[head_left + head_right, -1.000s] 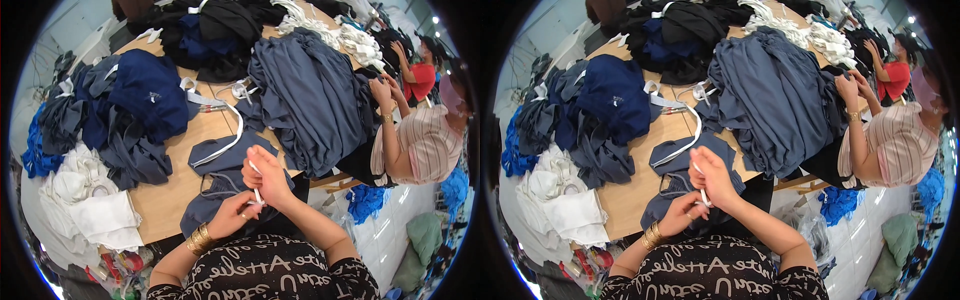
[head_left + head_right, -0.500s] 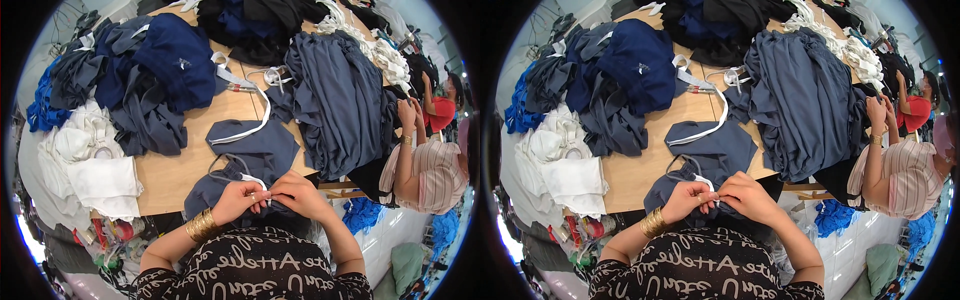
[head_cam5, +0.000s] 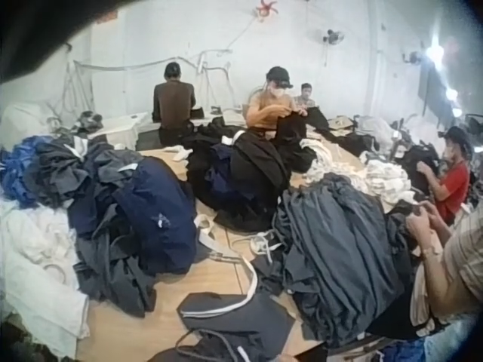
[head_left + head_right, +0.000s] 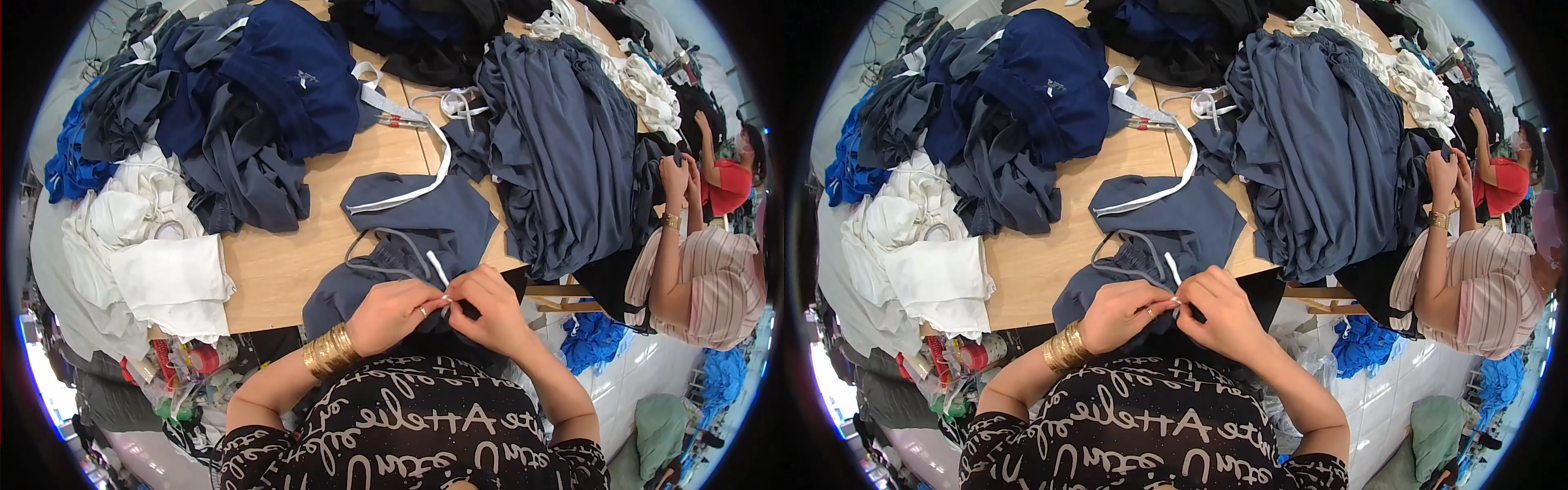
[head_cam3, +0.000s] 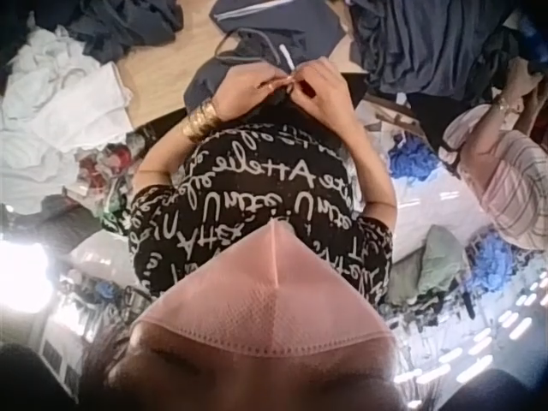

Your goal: Trimming excess threads and inspecting garments in a textile workshop.

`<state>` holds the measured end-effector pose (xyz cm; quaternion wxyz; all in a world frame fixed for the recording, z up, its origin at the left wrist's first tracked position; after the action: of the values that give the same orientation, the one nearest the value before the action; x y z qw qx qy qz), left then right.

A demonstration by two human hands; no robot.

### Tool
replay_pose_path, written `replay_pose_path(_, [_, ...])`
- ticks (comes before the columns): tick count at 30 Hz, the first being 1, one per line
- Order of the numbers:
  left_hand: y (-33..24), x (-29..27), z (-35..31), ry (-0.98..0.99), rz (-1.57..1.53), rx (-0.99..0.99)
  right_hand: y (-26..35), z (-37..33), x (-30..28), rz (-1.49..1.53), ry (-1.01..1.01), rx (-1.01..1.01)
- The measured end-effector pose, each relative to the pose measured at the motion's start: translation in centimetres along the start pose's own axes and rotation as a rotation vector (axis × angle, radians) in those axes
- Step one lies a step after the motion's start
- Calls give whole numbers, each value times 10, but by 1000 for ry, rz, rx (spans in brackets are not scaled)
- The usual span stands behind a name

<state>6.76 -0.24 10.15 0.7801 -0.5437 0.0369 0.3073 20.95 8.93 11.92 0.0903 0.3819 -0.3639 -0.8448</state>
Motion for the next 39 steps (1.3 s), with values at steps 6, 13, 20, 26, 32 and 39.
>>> replay_pose_path(6, [0, 6, 1, -119, 23, -61, 5, 9, -5, -133, -112, 16])
replay_pose_path(13, [11, 8, 2, 156, -909, -1137, 0, 1, -9, -206, -212, -70])
replay_pose_path(20, [6, 13, 1, 75, -866, -1031, 7, 10, -15, -171, -49, -59])
replay_pose_path(26, [16, -10, -1, 46, -115, -491, 1, 24, -36, -387, 15, -253])
replay_pose_path(32, [1, -7, 24, 31, -18, -119, 3, 46, -21, -93, -74, -58])
replay_pose_path(39, [38, -42, 37, -448, -515, -613, -6, 68, -29, 189, -454, 179])
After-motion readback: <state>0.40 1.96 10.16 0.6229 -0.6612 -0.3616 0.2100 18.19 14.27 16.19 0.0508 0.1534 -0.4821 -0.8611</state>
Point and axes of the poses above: each hand's wrist, its own z-axis towards the middle knuckle, its own x-axis out of the palm, y = z × x, the point moved 2 cm from there along z, towards the middle knuckle, and after that the axes turned 12 degrees about -y, right-handed, at the moved point
